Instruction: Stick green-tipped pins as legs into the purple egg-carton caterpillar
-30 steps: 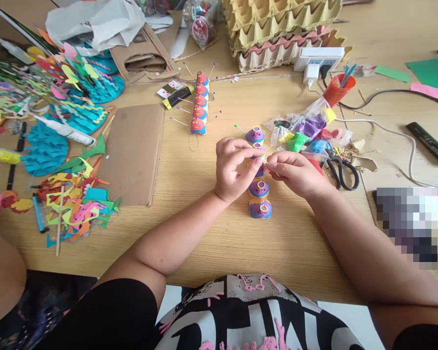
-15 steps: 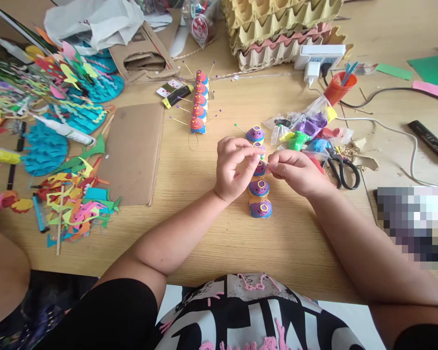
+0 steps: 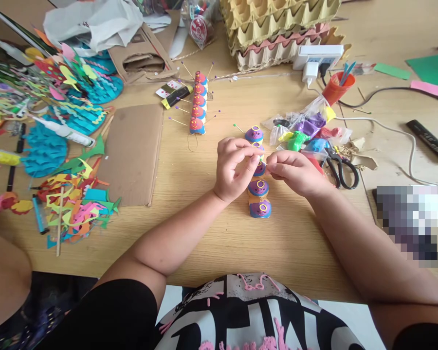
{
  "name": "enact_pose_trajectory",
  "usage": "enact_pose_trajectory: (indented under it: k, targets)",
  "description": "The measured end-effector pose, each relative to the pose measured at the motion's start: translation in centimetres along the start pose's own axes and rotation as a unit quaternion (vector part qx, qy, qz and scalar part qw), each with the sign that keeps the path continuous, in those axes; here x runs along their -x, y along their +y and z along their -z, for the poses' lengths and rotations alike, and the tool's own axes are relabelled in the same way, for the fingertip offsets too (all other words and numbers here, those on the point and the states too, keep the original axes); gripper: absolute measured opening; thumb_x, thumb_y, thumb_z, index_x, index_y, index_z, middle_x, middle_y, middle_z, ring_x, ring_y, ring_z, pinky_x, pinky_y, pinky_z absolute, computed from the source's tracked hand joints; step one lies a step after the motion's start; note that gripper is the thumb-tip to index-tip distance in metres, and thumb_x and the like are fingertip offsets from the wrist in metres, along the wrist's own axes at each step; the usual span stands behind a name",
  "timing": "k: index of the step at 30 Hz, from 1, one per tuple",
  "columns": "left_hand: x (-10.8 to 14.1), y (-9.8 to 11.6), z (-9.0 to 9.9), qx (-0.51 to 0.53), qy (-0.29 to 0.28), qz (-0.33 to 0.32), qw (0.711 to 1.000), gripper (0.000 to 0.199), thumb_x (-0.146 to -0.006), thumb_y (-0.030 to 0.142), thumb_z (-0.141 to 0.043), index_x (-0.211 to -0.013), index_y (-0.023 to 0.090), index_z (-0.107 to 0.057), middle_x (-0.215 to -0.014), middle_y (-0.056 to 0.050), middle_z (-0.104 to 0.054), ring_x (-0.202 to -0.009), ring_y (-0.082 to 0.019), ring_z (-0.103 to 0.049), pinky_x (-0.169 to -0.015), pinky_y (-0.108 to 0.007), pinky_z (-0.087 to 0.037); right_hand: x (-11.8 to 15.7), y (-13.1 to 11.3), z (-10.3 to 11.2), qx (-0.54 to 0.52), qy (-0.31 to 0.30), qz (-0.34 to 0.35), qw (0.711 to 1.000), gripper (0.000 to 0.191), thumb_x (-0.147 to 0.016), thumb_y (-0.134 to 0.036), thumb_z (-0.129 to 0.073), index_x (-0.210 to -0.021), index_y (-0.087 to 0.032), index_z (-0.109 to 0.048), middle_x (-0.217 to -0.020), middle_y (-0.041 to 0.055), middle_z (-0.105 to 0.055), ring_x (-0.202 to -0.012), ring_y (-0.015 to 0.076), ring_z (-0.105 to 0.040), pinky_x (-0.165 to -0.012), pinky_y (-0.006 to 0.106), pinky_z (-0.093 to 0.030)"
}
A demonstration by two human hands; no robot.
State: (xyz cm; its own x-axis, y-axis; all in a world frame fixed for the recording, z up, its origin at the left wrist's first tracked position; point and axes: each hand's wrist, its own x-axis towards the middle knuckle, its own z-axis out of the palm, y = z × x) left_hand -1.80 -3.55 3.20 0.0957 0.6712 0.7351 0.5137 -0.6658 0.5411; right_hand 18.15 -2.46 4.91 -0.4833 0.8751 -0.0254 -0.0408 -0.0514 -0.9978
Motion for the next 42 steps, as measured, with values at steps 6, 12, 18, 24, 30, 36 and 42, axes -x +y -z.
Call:
enact_pose_trajectory:
  k: [6,12,18,24,30,36,42]
  targets:
    - [0.1,-0.1,-0.1,0.009,0.007,-0.010,1.000,0.028,-0.108,0.041,-0.056,-0.091,0.024,-0.072,-0.095,-0.006,-0.066,-0.100,-0.023,-0.060,-0.101,-0.043,-0.049,0.1,-0.4,-0.3,0.011,0.005,0.005,1.000,0.024,-0.085,-0.040,-0.081,-0.077,-0.018,-0.074,-0.071,-0.0012,-0.065,-0.061,0.0078,-0.045,-0.057,0.025,-0.035]
    - [0.0,-0.2,-0.2,-0.005,0.008,-0.008,1.000,0.033,-0.108,0.048,-0.056,-0.088,0.025,-0.070,-0.093,-0.004,-0.068,-0.099,-0.021,-0.061,-0.099,-0.041,-0.050,0.2,-1.2,-0.5,0.035,0.002,0.012,0.999,0.043,-0.077,-0.058,-0.091,-0.085,-0.019,-0.075,-0.080,0.0024,-0.070,-0.071,0.0121,-0.058,-0.067,0.028,-0.047]
    - [0.4,-0.7,-0.2,0.038,0.059,0.029,0.997,0.038,-0.111,0.056,-0.042,-0.121,0.028,-0.065,-0.113,-0.005,-0.070,-0.111,-0.022,-0.065,-0.105,-0.041,-0.050,-0.5,-0.2,0.0,0.013,0.126,0.037,0.991,0.046,-0.079,-0.061,-0.089,-0.081,-0.021,-0.067,-0.072,-0.0017,-0.062,-0.059,0.0080,-0.044,-0.054,0.026,-0.035]
    - [1.2,-3.7,-1.1,0.019,0.152,0.129,0.980,0.035,-0.108,0.057,-0.051,-0.128,0.029,-0.057,-0.127,-0.007,-0.064,-0.123,-0.023,-0.060,-0.103,-0.040,-0.049,-1.4,1.4,0.8,-0.032,0.273,0.047,0.960,0.040,-0.084,-0.054,-0.087,-0.082,-0.022,-0.063,-0.080,-0.0009,-0.065,-0.055,0.0062,-0.037,-0.049,0.025,-0.030]
    - [0.8,-3.1,-0.7,-0.098,0.012,0.100,0.990,0.046,-0.102,0.045,-0.065,-0.140,0.023,-0.051,-0.142,-0.016,-0.062,-0.141,-0.032,-0.054,-0.122,-0.052,-0.040,-1.4,1.9,1.0,0.086,0.329,0.069,0.938,0.023,-0.090,-0.041,-0.079,-0.083,-0.022,-0.068,-0.097,0.0066,-0.074,-0.082,0.0156,-0.063,-0.068,0.030,-0.050]
    - [0.0,-2.0,-0.3,-0.126,-0.060,0.100,0.985,0.048,-0.096,0.041,-0.074,-0.136,0.023,-0.057,-0.131,-0.015,-0.072,-0.140,-0.034,-0.054,-0.125,-0.055,-0.037,-2.1,3.0,0.9,0.144,0.339,0.071,0.927,0.021,-0.091,-0.040,-0.076,-0.082,-0.022,-0.069,-0.089,0.0055,-0.071,-0.085,0.0184,-0.064,-0.074,0.033,-0.050]
    - [-0.4,-1.8,-0.4,-0.126,-0.044,0.084,0.987,0.035,-0.097,0.032,-0.073,-0.130,0.024,-0.063,-0.123,-0.012,-0.078,-0.138,-0.033,-0.055,-0.125,-0.054,-0.037,-2.1,2.5,0.4,0.178,0.337,0.069,0.922,0.012,-0.092,-0.028,-0.070,-0.083,-0.020,-0.071,-0.086,0.0046,-0.071,-0.076,0.0154,-0.056,-0.071,0.031,-0.045]
